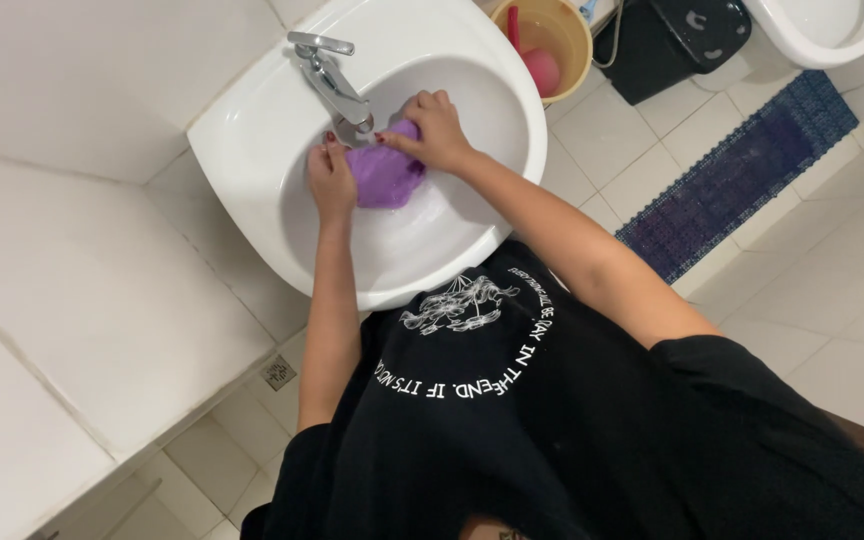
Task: Clean a bathroom sink and faucet using a cloth.
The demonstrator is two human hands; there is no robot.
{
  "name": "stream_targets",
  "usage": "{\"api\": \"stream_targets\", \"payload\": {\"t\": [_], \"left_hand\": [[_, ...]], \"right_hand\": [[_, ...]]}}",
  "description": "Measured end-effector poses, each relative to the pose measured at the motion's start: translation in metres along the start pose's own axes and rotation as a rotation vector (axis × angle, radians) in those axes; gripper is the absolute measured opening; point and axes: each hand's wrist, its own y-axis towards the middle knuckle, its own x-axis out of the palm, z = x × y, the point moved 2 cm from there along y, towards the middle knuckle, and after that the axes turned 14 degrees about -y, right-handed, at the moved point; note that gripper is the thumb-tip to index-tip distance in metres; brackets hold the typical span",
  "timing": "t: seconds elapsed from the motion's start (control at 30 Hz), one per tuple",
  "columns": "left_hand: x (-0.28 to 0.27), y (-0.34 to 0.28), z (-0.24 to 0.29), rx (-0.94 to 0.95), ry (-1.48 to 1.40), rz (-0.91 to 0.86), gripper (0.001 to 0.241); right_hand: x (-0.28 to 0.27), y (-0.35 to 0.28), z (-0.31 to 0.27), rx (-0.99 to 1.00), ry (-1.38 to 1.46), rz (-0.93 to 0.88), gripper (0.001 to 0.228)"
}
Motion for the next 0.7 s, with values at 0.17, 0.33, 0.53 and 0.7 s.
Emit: {"api": "stream_targets", "payload": {"t": [0.17,0.33,0.53,0.7], "left_hand": [[0.001,-0.013,-0.005,0.473,0.359,-0.224,0.062],[0.037,-0.057,0.040,0.574,0.000,-0.330,0.101],[0.047,-0.064,0.006,0.143,0.069,-0.418,0.063],[0.059,-0.090,0.075,0.178,-0.346,-0.371,0.049]], "right_hand": [[0.021,0.008,0.007,0.093,0.353,-0.252,0.036],[-0.033,0.012,-0.030,0.075,0.613,-0.410,0.027],[-0.097,0.012,-0.001,0.142,0.721,-0.386,0.021],[-0.040,-0.020,0.078,0.610,0.656,-0.125,0.029]]}}
